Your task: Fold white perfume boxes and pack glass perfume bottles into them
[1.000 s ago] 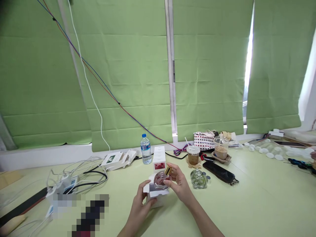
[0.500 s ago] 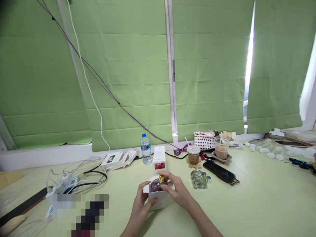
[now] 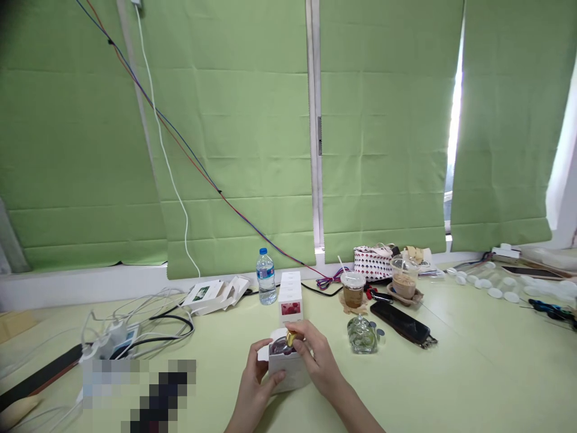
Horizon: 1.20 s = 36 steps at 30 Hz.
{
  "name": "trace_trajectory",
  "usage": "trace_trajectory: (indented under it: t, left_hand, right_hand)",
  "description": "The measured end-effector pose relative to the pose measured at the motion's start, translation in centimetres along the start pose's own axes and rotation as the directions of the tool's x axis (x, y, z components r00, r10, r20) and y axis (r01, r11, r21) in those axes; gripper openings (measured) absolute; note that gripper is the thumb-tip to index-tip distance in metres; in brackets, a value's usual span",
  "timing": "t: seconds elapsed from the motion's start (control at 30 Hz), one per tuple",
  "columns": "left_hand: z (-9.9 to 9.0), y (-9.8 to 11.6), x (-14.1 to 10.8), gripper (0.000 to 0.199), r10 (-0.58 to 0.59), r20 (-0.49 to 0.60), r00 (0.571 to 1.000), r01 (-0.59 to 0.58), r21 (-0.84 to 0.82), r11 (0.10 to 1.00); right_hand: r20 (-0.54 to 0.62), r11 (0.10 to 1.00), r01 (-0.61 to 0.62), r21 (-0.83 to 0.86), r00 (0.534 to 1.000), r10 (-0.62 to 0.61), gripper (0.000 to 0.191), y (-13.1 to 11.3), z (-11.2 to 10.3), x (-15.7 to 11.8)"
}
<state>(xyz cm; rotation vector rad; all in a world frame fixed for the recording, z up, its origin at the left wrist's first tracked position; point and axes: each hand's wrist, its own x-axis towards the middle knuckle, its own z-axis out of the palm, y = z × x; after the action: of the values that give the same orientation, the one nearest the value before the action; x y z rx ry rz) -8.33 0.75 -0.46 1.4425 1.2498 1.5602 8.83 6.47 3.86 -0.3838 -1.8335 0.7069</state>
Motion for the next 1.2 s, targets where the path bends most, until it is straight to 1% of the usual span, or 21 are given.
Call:
trace_trajectory:
  t: [0.1,0.3,0.4,0.5,0.6,0.7,0.9,1.03,1.2]
  left_hand:
    - [0.2,0.2,0.0,0.054,-0.008,-0.020,1.000,0.008,0.000,1.000]
    - [1.2,0.6,-0.2,0.058,0.002,-0.172,0.985,-0.009,-0.039,0.999]
    - [1.4,0.5,-0.3,0.059,0.006,-0.189,0.982,-0.010,-0.022,1.000]
    - [1.5,0.4,-0.3,0.059,0.007,-0.195,0.981,-0.008,-0.004,1.000]
    - [1.5,0.2,-0.4,0.058,0.003,-0.201,0.980,-0.005,-0.009,1.000]
    - [1.4,0.2,-0.4,0.058,-0.004,-0.202,0.979,-0.001,-0.024,1.000]
    - [1.2,0.6,-0.3,0.057,-0.070,-0.195,0.978,0.056,-0.075,0.996]
    - [1.5,0.9,-0.3,0.056,-0.071,-0.243,0.967,0.041,-0.126,0.991]
    - [1.7,1.2,-0.2,0.054,-0.063,-0.236,0.970,0.029,-0.145,0.989]
  right_hand:
    - [-0.032,1.000,0.006,-0.026,0.999,-0.006,0.024,0.0,0.2,0.0]
    - [-0.016,0.995,-0.095,-0.036,0.995,0.095,0.021,-0.4,0.0,0.1]
    - [-0.004,0.989,-0.143,-0.033,0.990,0.143,0.021,-0.6,-0.3,0.3]
    - [0.007,0.982,-0.165,-0.088,0.986,0.167,0.020,-0.8,-0.6,0.4]
    - [0.029,0.975,-0.151,-0.164,0.987,0.157,0.018,-1.0,-0.9,0.4]
    - [0.074,0.973,-0.131,-0.191,0.986,0.147,0.019,-1.3,-1.1,0.5]
    - [0.130,0.962,-0.132,-0.240,0.977,0.167,0.019,-1.7,-0.8,0.8]
    - [0.150,0.964,-0.143,-0.223,0.972,0.179,0.021,-1.5,-0.7,1.0]
    - [0.188,0.980,-0.072,-0.187,0.976,0.107,0.028,-1.2,-0.4,0.7]
